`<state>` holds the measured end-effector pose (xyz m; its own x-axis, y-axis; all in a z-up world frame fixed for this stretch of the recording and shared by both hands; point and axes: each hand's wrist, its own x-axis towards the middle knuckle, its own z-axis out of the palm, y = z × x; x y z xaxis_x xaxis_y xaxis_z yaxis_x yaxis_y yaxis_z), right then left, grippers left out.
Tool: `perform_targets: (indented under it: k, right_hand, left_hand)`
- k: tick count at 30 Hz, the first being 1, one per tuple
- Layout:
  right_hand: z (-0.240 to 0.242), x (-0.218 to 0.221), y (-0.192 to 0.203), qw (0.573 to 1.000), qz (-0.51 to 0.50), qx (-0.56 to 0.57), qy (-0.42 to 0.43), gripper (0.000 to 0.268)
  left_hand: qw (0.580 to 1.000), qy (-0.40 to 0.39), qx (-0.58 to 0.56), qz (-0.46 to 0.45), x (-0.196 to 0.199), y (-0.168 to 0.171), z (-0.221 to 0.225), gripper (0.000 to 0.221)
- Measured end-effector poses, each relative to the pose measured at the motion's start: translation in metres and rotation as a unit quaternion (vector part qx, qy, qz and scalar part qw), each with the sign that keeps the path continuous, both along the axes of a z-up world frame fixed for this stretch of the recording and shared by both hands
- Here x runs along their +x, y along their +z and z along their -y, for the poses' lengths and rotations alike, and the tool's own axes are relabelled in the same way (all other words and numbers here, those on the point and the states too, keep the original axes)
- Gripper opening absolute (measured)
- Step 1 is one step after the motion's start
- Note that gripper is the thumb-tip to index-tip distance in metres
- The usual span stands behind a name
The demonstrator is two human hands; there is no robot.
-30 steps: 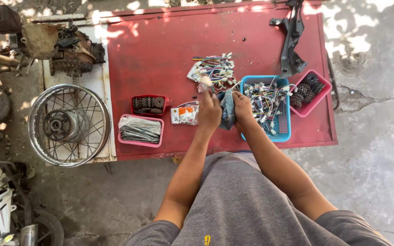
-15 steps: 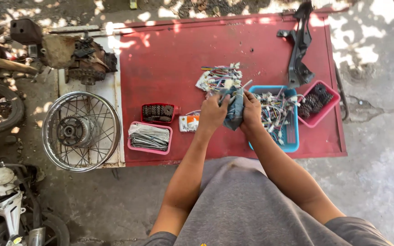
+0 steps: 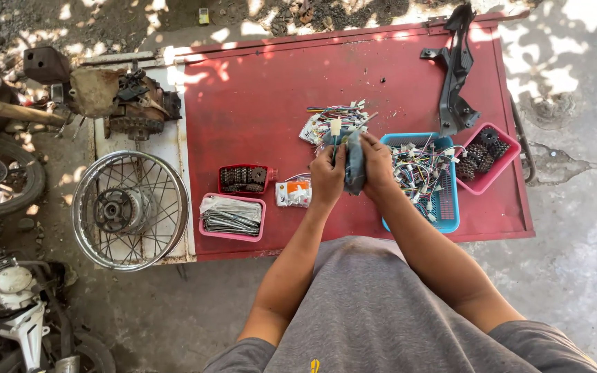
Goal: The recorder is cleaning and organizing motorcycle wiring harnesses on a workbench.
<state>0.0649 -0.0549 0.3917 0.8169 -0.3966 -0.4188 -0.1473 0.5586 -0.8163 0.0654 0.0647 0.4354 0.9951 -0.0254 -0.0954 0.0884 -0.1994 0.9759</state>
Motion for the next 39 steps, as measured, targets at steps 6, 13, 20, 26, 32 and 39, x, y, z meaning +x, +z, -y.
perform_targets:
  k: [6,13,20,26,32,39]
  right_hand:
    - [-0.005,-0.002,0.001,0.999,-0.006,-0.048,0.015,0.011]
    - [0.066,0.023,0.003,0.993,-0.073,0.018,-0.091,0.021]
    - [0.037,0.019,0.072,0.982,-0.13,0.086,-0.105,0.029]
    - [0.013,0.007,0.044,0.986,0.022,-0.143,0.079,0.016]
    - [0.01,0.009,0.049,0.953,0.052,-0.25,0.16,0.005]
    - [0.01,0.008,0.055,0.958,0.063,-0.246,0.137,0.009]
  left_hand:
    - [0.999,-0.043,-0.001,0.03,0.001,0.014,0.001,0.032]
    - [0.994,-0.077,-0.006,0.072,-0.006,0.034,-0.004,0.029]
    - [0.997,-0.009,-0.044,0.067,0.015,0.032,-0.011,0.031]
    - [0.996,-0.017,-0.044,0.076,0.022,0.039,-0.004,0.022]
    - [0.997,-0.007,-0.034,0.066,0.017,0.035,-0.011,0.018]
    - [0.997,-0.013,-0.015,0.073,0.018,0.049,-0.014,0.016]
